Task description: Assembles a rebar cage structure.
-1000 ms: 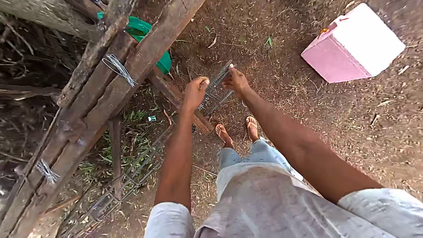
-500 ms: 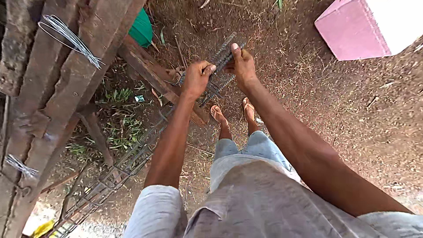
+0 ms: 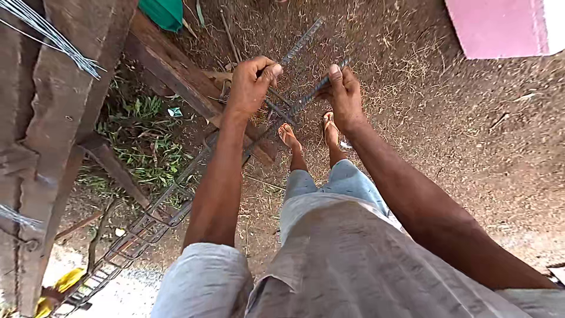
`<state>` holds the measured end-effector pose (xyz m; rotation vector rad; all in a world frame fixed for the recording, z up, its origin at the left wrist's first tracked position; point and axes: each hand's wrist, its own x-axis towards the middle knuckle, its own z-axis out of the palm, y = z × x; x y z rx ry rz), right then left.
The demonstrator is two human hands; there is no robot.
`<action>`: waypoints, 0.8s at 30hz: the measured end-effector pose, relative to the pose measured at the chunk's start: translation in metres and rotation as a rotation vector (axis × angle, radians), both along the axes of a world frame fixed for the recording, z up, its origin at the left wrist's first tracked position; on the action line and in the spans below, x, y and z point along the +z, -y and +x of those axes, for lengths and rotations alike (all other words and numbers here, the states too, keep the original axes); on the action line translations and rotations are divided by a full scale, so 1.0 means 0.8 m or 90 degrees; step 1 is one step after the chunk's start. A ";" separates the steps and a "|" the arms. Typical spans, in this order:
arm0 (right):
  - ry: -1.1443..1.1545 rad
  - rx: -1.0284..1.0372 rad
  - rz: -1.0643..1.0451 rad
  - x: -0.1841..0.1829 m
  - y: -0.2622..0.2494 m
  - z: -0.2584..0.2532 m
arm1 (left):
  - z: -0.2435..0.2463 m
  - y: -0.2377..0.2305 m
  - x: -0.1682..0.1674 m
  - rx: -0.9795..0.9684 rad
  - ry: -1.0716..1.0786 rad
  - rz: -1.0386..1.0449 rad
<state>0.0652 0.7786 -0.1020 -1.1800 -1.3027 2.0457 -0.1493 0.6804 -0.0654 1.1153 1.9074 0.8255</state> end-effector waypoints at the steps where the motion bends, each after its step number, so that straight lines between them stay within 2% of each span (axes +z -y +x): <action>1: 0.003 0.009 -0.006 0.002 -0.001 0.001 | -0.004 0.001 0.000 -0.003 0.015 -0.001; 3: 0.001 0.025 -0.039 0.007 0.000 0.005 | -0.018 0.011 0.018 0.011 -0.006 -0.030; 6: -0.004 0.041 -0.111 0.014 -0.016 0.006 | -0.046 0.046 0.075 0.117 -0.120 -0.049; 9: -0.036 0.035 -0.151 0.011 -0.031 0.011 | -0.013 0.104 0.126 0.265 -0.192 -0.078; 11: 0.016 0.043 -0.021 0.013 -0.044 0.018 | 0.045 0.122 0.138 0.327 -0.168 -0.118; 14: 0.230 0.075 0.372 0.042 -0.063 0.029 | 0.135 0.126 0.116 0.322 -0.144 -0.177; 15: 0.256 0.114 0.486 0.055 -0.065 0.030 | 0.155 0.121 0.105 0.310 -0.154 -0.189; 17: 0.252 0.289 0.639 0.080 -0.063 0.027 | 0.174 0.101 0.087 0.294 -0.180 -0.184; 19: 0.225 0.518 0.746 0.084 -0.060 0.017 | 0.177 0.086 0.072 0.306 -0.190 -0.157; 21: 0.197 0.693 0.802 0.072 -0.063 0.005 | 0.175 0.084 0.073 0.325 -0.176 -0.128; 24: 0.200 0.830 0.802 0.068 -0.080 -0.006 | 0.186 0.105 0.084 0.369 -0.146 -0.102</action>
